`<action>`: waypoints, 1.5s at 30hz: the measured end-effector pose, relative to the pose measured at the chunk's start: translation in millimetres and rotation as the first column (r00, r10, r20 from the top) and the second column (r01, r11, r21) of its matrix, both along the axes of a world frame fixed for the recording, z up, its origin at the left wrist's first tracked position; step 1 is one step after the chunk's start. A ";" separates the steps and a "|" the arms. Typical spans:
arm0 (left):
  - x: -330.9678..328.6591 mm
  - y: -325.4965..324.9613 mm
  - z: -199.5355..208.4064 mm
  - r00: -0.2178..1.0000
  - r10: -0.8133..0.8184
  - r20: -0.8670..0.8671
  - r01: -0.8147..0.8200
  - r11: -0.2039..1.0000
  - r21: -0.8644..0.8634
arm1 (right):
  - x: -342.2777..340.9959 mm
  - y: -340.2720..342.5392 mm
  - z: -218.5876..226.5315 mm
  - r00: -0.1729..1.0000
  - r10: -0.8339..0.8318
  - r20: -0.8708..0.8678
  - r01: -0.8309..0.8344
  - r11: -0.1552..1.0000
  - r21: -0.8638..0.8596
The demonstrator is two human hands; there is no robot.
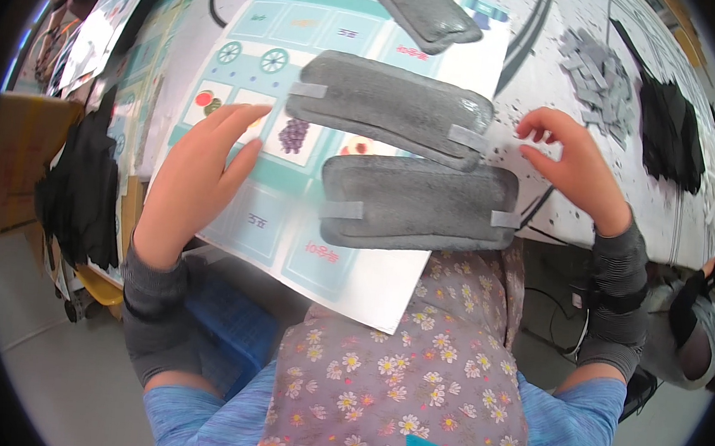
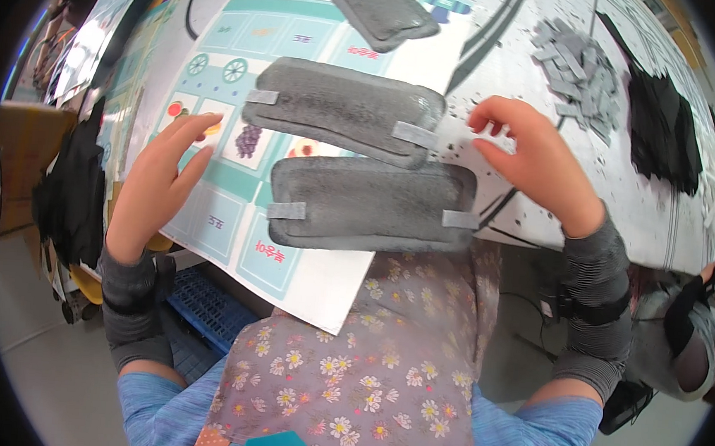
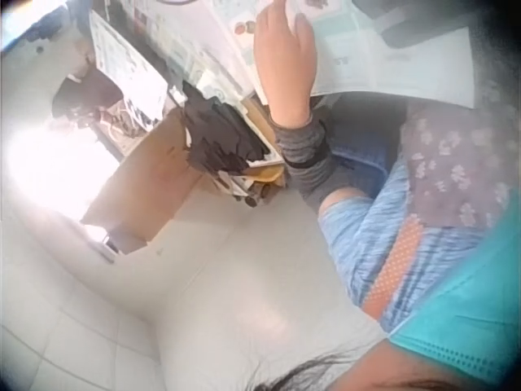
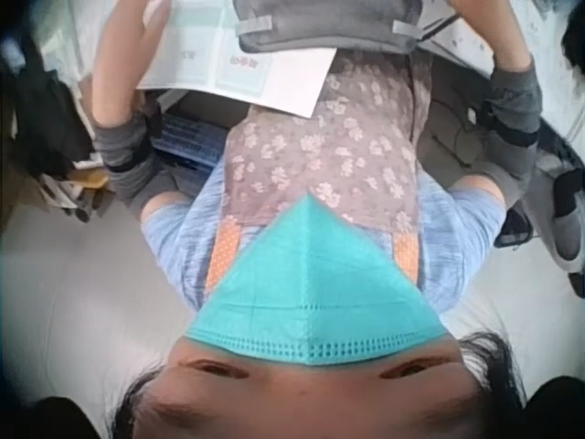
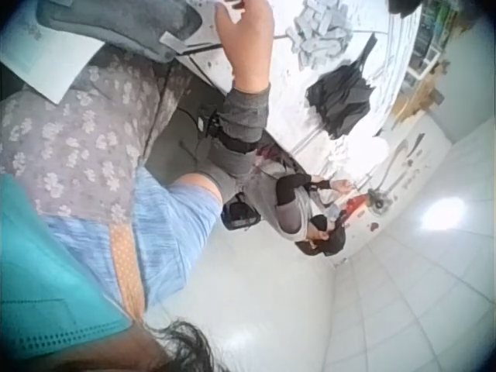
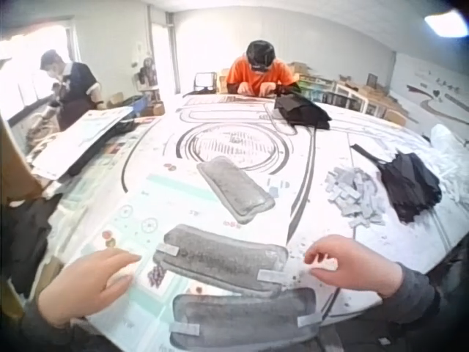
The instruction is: Manually attaching and aligning small gray fabric components onto a larger base material at a manufacturing workstation.
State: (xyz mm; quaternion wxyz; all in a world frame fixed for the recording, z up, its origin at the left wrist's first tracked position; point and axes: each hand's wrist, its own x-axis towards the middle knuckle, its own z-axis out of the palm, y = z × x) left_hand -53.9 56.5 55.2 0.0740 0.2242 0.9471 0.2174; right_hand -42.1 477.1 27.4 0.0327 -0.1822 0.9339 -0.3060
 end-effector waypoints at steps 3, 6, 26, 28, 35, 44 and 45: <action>24.6 25.1 17.9 0.985 -0.115 -0.132 0.106 0.992 -0.071 | -1.2 -1.6 -13.4 0.950 0.189 -0.247 -0.160 0.978 0.135; 37.4 60.3 30.6 0.953 -0.295 -0.070 0.289 0.954 -0.085 | -8.2 -4.3 -24.3 0.835 0.352 -0.423 -0.252 0.928 0.276; 74.0 58.0 -35.3 0.958 -0.246 -0.150 0.251 0.968 0.018 | -44.9 -26.6 -13.8 0.564 0.643 -0.518 -0.443 0.765 0.467; 73.2 58.7 -33.9 0.959 -0.241 -0.146 0.246 0.969 0.013 | -45.9 -27.7 -9.6 0.568 0.659 -0.493 -0.448 0.750 0.487; 73.7 58.2 -40.6 0.955 -0.245 -0.166 0.253 0.967 0.026 | -50.2 -35.7 -12.9 0.432 0.730 -0.530 -0.370 0.679 0.634; 77.6 56.3 -43.9 0.945 -0.245 -0.215 0.233 0.969 -0.079 | -67.3 -44.7 -8.9 0.548 0.656 -0.519 -0.452 0.755 0.476; 78.7 56.2 -45.3 0.946 -0.242 -0.215 0.231 0.970 -0.078 | -70.9 -45.1 -8.2 0.569 0.648 -0.506 -0.468 0.762 0.448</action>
